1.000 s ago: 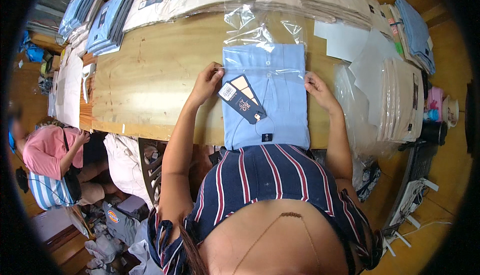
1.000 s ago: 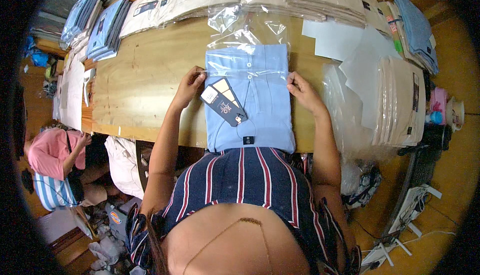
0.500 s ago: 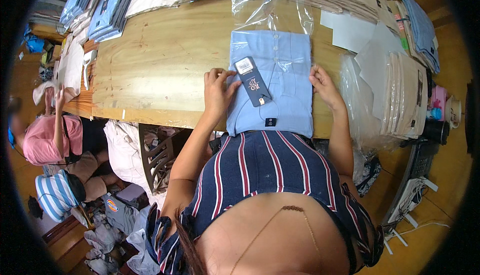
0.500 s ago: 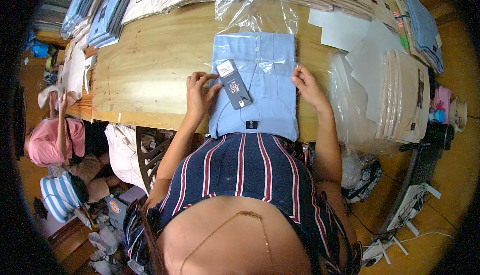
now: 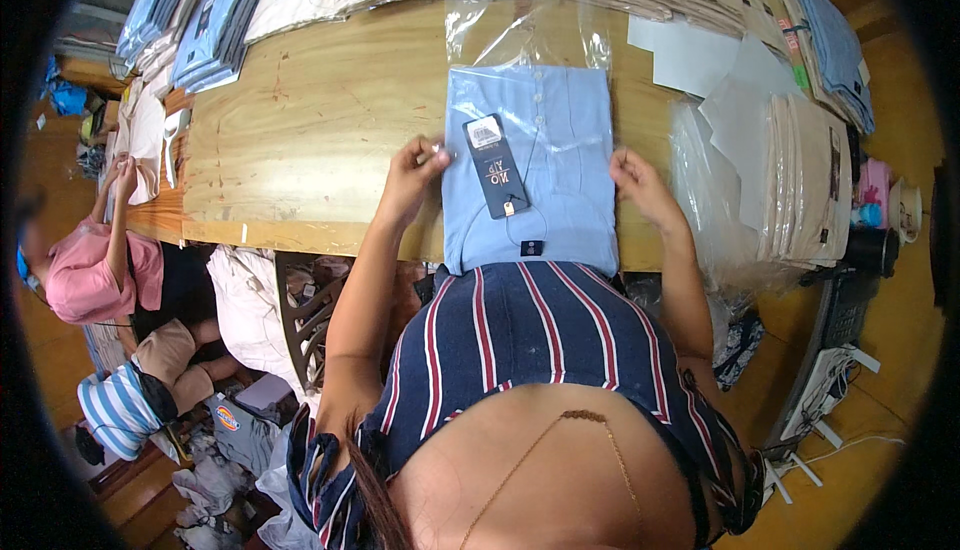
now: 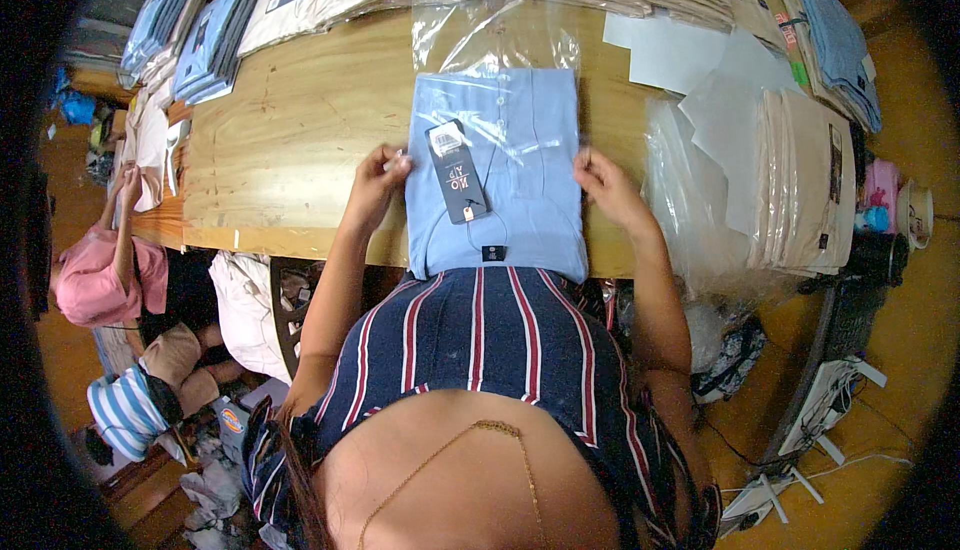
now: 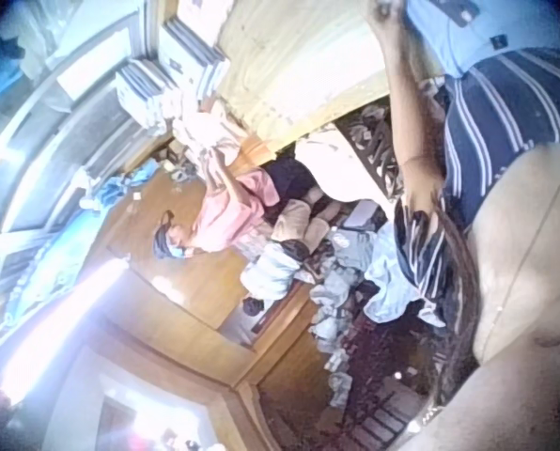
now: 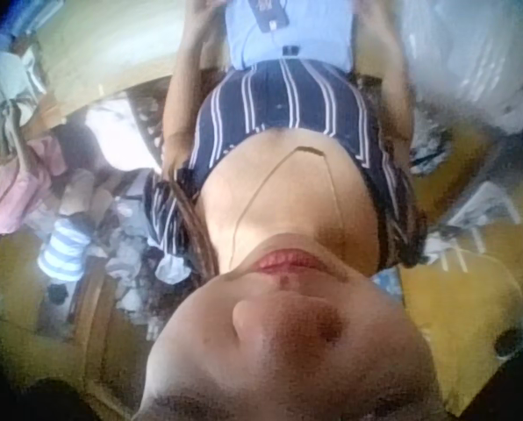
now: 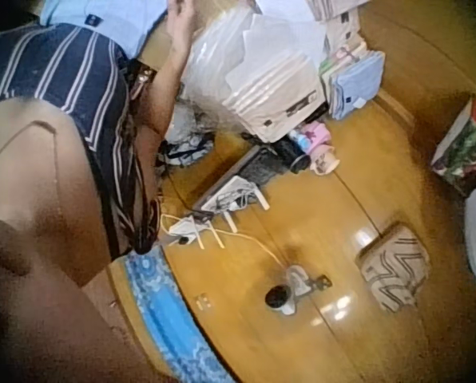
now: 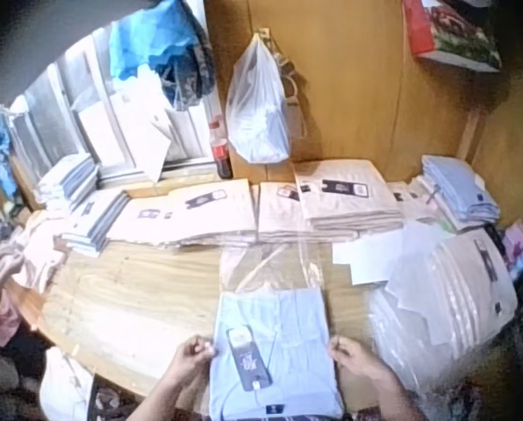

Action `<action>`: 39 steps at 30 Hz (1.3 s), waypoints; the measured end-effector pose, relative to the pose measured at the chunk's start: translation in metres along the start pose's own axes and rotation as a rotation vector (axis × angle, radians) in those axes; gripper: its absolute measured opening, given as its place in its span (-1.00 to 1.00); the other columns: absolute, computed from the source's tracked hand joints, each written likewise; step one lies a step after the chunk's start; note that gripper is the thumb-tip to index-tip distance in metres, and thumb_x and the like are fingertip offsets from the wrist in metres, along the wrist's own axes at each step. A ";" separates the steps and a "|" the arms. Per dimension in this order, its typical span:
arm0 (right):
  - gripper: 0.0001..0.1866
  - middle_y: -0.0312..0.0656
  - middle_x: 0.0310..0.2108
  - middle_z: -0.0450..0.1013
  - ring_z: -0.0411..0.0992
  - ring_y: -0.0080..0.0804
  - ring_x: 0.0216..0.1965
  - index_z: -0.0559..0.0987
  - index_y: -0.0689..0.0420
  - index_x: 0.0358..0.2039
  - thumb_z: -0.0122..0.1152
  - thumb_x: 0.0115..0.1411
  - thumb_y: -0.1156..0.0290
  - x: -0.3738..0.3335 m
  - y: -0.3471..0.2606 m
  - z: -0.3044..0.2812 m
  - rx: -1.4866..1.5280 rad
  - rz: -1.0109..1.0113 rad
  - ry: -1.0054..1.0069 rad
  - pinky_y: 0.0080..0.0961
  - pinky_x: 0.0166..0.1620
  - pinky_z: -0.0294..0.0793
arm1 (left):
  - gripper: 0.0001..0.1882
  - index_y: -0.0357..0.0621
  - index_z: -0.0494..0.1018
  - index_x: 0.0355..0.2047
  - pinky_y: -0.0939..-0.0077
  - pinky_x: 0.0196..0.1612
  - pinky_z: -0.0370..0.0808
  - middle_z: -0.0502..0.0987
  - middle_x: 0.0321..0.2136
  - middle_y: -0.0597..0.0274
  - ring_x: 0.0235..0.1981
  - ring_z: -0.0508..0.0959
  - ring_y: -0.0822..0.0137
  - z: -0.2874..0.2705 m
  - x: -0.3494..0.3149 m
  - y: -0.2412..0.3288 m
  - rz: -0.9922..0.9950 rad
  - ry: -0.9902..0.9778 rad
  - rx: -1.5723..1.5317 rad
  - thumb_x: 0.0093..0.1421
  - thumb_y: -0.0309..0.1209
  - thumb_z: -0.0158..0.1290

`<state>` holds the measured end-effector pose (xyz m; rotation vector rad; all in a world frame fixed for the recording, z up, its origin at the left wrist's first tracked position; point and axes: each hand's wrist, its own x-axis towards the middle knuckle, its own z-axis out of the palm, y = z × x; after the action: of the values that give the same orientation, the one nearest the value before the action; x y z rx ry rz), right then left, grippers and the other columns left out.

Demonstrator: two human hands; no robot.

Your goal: The person places folded shirts into clear plastic bags, seals the bags by hand, and stacks the packaged garments on a table.

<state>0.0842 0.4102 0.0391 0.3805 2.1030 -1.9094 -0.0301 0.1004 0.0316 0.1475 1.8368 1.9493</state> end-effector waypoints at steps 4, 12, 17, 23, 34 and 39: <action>-0.91 -0.39 -0.56 0.14 0.16 -0.59 -0.46 0.25 0.17 -0.46 -0.07 0.06 0.46 -0.040 0.022 0.014 -0.081 -0.233 -0.058 -0.67 -0.31 0.21 | -0.86 -0.13 0.26 -0.56 0.67 -0.28 0.28 0.37 -0.52 0.38 -0.42 0.33 0.57 -0.002 -0.056 -0.005 -0.152 -0.055 -0.107 -0.02 -0.48 0.04; -0.90 -0.37 -0.56 0.12 0.14 -0.67 -0.51 0.26 0.13 -0.51 -0.09 0.10 0.42 -0.106 0.026 0.026 -0.205 -0.069 -0.321 -0.74 -0.41 0.21 | -0.93 -0.30 0.33 -0.60 0.67 -0.42 0.32 0.40 -0.61 0.29 -0.53 0.36 0.55 0.007 -0.148 -0.016 -0.064 -0.142 0.415 -0.06 -0.62 0.00; -0.87 -0.41 -0.60 0.25 0.22 -0.70 -0.65 0.32 0.16 -0.41 -0.09 0.11 0.36 -0.033 0.004 0.063 -0.097 0.000 -0.144 -0.76 -0.62 0.22 | -0.95 -0.29 0.34 -0.57 0.64 -0.44 0.33 0.41 -0.64 0.27 -0.55 0.37 0.51 -0.009 -0.140 0.002 -0.101 0.269 0.341 0.00 -0.59 -0.04; -0.81 -0.20 -0.40 0.36 0.41 -0.49 -0.47 0.27 0.06 -0.24 -0.09 0.11 0.34 0.054 -0.048 0.053 0.132 -0.010 -0.074 -0.72 -0.53 0.35 | -0.79 -0.19 0.38 -0.40 0.49 -0.55 0.42 0.45 -0.66 0.10 -0.63 0.49 0.27 -0.001 -0.129 0.029 0.119 -0.119 0.815 -0.14 -0.60 -0.02; -0.56 0.13 -0.11 0.22 0.28 -0.19 -0.11 0.10 0.29 -0.02 -0.10 0.08 0.49 -0.084 0.049 0.059 0.747 -0.108 0.595 -0.41 -0.09 0.31 | -0.74 -0.16 0.37 -0.33 0.27 -0.48 0.38 0.43 -0.61 0.01 -0.54 0.44 0.12 0.068 0.013 0.046 0.600 -0.075 1.147 -0.07 -0.35 -0.03; -0.56 0.06 -0.05 0.15 0.19 -0.20 -0.03 0.07 0.28 0.00 -0.17 0.07 0.62 -0.121 0.027 0.117 1.084 0.143 0.322 -0.36 0.01 0.20 | -0.54 -0.19 0.39 -0.27 0.36 -0.19 0.34 0.43 -0.33 0.01 -0.28 0.41 0.06 0.052 0.112 0.037 0.384 -0.436 1.043 -0.18 -0.22 0.13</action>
<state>0.2098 0.2948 0.0483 1.0527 0.9074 -2.8574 -0.1193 0.1920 0.0478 1.1980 2.3928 0.8182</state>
